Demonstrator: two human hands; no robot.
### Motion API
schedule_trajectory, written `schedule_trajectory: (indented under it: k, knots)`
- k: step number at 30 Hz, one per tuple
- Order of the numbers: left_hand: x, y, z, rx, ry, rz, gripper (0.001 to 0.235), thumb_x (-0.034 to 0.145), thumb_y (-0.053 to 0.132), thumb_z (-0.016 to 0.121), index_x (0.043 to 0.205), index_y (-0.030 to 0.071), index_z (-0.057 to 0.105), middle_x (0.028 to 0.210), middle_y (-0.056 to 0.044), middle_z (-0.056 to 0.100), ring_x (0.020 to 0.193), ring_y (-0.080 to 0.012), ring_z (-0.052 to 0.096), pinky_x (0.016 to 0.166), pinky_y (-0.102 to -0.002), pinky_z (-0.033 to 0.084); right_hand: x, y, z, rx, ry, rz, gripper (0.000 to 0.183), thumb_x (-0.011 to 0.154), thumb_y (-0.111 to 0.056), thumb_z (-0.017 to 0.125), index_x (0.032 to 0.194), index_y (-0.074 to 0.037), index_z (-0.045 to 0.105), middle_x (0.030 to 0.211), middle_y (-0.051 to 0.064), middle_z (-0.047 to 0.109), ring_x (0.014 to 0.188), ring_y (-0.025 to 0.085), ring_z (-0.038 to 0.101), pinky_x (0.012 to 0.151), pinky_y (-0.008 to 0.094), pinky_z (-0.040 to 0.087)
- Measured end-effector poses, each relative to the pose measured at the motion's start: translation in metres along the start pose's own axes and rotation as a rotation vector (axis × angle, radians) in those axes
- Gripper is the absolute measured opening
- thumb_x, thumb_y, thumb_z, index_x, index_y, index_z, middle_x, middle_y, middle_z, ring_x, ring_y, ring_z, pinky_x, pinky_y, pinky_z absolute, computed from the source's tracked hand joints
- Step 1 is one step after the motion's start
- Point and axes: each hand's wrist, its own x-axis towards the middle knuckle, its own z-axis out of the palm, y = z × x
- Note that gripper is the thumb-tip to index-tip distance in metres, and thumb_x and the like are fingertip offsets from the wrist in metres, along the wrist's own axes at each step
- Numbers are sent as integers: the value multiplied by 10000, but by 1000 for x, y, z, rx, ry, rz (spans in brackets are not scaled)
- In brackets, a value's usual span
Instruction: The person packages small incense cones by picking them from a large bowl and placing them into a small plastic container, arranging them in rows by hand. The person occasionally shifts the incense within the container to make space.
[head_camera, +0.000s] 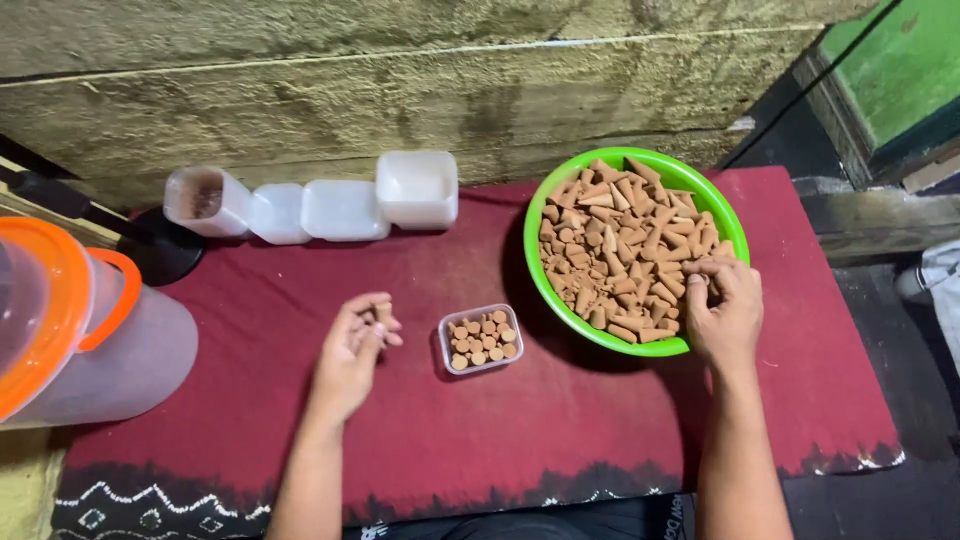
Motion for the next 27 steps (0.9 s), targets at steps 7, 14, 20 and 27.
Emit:
schedule_trajectory:
  k: [7,14,20,27]
  knots:
    - [-1,27,31,188,-69,84,366,930,13,645,1282,112,644,993,-88,808,798,-170,753,700,-297,606,44,-38,-5,-162,-36,-34,125,970,-128,726,1085,-151,770,1019,138,665,990,407,615,936,526,505]
    - [6,8,40,346,-66,230,310,885,84,728,1182,172,728,992,-43,815,799,-220,752,714,-327,603,82,-88,37,11,-274,-181,203,928,-136,713,1130,-135,735,1031,155,681,1039,428,654,940,519,508]
    - [2,10,44,302,-80,327,269,859,102,766,1120,167,759,929,-28,810,782,-225,745,707,-335,608,91,-63,73,-47,-156,-388,153,918,-78,712,1067,-112,713,1023,160,633,992,411,642,916,498,527]
    - [4,21,46,367,-202,494,175,898,103,726,1065,151,751,1001,-43,777,925,-305,715,817,-404,573,87,-48,72,-39,-143,-385,153,909,-75,696,1025,-171,719,998,111,636,950,356,655,879,457,544]
